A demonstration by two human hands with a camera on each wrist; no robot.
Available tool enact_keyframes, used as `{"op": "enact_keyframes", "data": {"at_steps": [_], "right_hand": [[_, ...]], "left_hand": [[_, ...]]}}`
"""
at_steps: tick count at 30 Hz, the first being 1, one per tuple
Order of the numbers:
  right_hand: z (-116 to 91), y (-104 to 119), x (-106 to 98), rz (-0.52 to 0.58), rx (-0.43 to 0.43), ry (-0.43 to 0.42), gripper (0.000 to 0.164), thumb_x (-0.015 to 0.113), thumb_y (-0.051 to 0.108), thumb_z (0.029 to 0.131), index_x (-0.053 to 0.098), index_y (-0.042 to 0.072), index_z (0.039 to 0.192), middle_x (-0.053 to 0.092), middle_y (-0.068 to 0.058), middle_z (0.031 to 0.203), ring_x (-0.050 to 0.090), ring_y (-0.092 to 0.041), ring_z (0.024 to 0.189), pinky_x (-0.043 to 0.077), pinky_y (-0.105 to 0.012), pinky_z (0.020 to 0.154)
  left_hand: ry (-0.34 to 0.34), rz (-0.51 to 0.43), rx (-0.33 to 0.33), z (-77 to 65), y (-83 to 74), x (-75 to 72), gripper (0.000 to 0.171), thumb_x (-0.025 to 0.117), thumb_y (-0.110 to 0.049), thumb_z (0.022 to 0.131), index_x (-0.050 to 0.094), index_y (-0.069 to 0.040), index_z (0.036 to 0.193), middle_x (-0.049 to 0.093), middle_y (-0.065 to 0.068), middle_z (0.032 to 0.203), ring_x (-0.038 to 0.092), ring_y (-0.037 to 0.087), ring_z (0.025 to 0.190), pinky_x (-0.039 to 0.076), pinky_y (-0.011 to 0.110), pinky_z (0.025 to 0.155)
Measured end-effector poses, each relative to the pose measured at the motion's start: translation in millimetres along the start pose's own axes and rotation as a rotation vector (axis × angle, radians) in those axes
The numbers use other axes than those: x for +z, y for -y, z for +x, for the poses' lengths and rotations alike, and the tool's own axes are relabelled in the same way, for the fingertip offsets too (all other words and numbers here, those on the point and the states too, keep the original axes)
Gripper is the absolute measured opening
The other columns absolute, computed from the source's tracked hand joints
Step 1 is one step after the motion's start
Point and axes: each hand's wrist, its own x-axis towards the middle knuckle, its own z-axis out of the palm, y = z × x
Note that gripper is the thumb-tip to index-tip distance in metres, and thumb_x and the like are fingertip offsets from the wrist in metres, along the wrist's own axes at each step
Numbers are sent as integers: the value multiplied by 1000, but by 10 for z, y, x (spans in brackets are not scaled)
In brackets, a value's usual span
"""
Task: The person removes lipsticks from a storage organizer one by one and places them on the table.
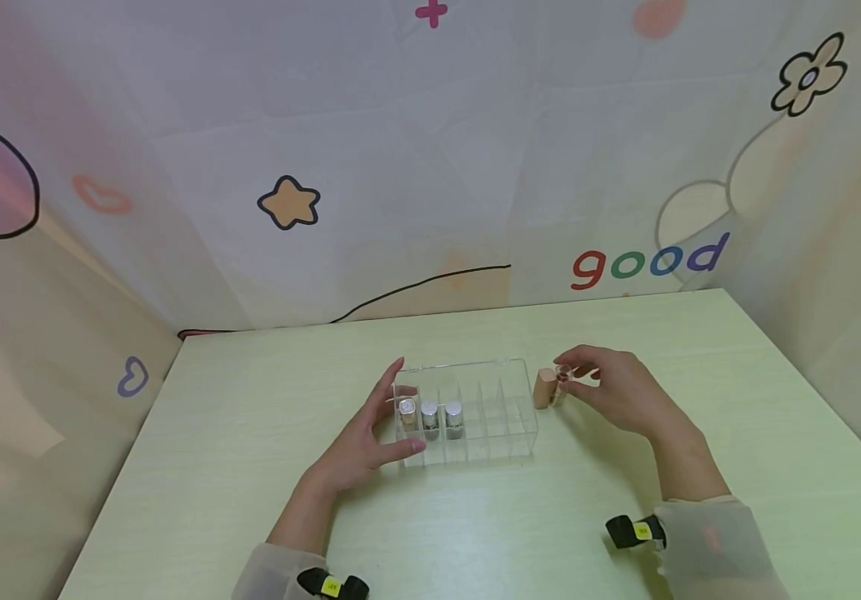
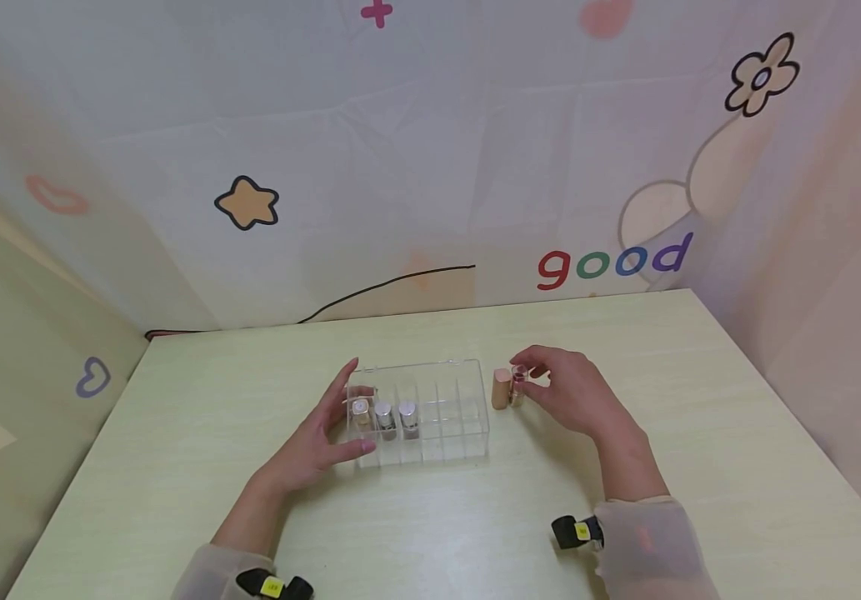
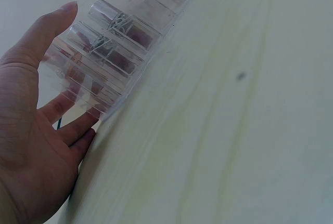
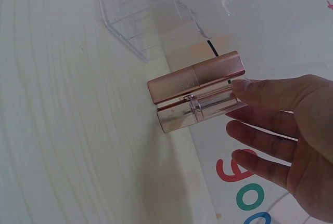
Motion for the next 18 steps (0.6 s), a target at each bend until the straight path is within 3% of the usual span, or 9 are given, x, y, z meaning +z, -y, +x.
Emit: {"op": "enact_keyframes", "data": {"at_steps": [11, 18], "right_hand": [[-5, 11, -25, 10, 22, 10, 33, 74, 14, 96, 70, 10, 129, 72, -9, 125, 64, -35, 116, 52, -55, 99], [-13, 27, -34, -3, 19, -10, 36, 75, 13, 95, 69, 10, 130, 69, -11, 131, 63, -35, 117, 53, -55, 98]], "left_hand": [[1, 6, 2, 2, -1, 7, 110, 87, -30, 85, 10, -58, 160, 48, -6, 154, 41, 29, 150, 18, 67, 125], [3, 10, 16, 2, 12, -6, 110, 86, -30, 86, 10, -51, 163, 48, -6, 154, 41, 29, 150, 19, 67, 124]]}}
